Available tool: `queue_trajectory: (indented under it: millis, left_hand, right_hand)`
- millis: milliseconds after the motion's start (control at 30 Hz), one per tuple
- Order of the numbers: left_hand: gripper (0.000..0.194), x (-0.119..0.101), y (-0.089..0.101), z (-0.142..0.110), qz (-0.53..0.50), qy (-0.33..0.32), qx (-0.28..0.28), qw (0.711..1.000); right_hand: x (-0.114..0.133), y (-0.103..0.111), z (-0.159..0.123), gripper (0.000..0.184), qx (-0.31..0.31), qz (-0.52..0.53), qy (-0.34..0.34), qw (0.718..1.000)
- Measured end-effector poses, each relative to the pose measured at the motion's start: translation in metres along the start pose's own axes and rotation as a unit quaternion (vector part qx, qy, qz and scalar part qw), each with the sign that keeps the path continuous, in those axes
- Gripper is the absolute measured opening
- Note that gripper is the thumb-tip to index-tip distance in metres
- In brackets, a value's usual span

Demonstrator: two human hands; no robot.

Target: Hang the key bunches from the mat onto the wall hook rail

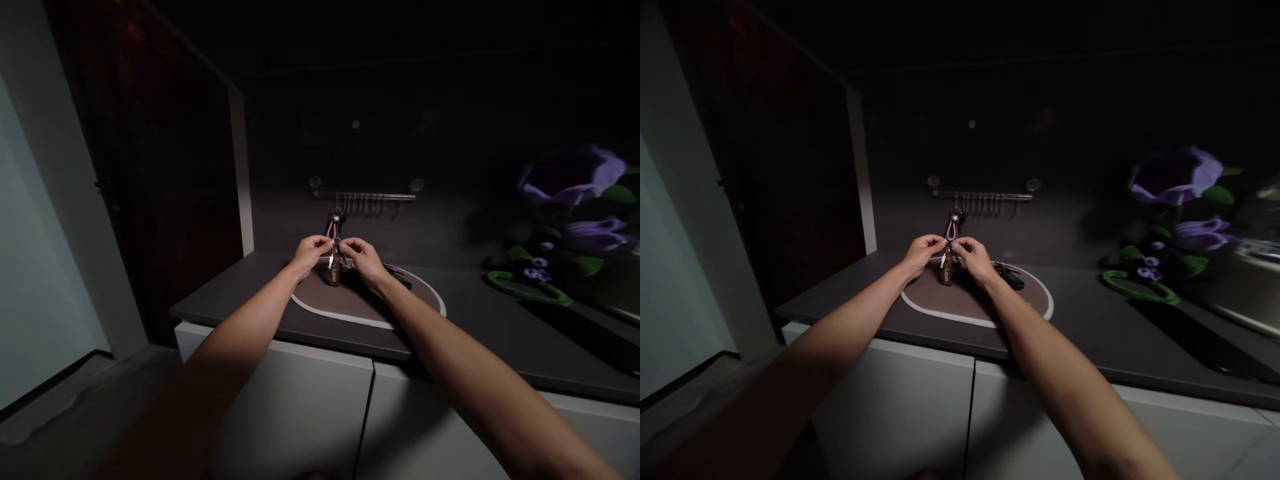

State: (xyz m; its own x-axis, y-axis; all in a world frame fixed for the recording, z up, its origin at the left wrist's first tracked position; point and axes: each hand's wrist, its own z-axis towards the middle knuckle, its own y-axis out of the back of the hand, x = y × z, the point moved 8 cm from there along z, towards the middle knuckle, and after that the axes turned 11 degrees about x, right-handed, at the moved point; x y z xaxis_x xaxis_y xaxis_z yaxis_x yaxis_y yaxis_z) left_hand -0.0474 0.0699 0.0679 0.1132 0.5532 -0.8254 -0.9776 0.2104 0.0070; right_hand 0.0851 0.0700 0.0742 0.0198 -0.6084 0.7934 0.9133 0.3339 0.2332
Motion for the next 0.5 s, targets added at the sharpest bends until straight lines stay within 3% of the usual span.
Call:
queue_trajectory:
  millis: [267, 500]
  left_hand:
    - [0.036, -0.001, -0.002, -0.001, 0.017, 0.003, -0.008, 1.0]
    - [0.031, 0.0, 0.007, -0.003, 0.151, 0.012, -0.054, 0.987]
  right_hand:
    - [-0.002, 0.007, -0.001, 0.028, -0.014, -0.003, 0.013, 1.0]
    - [-0.005, 0.025, 0.008, 0.029, -0.088, 0.061, -0.037, 0.994]
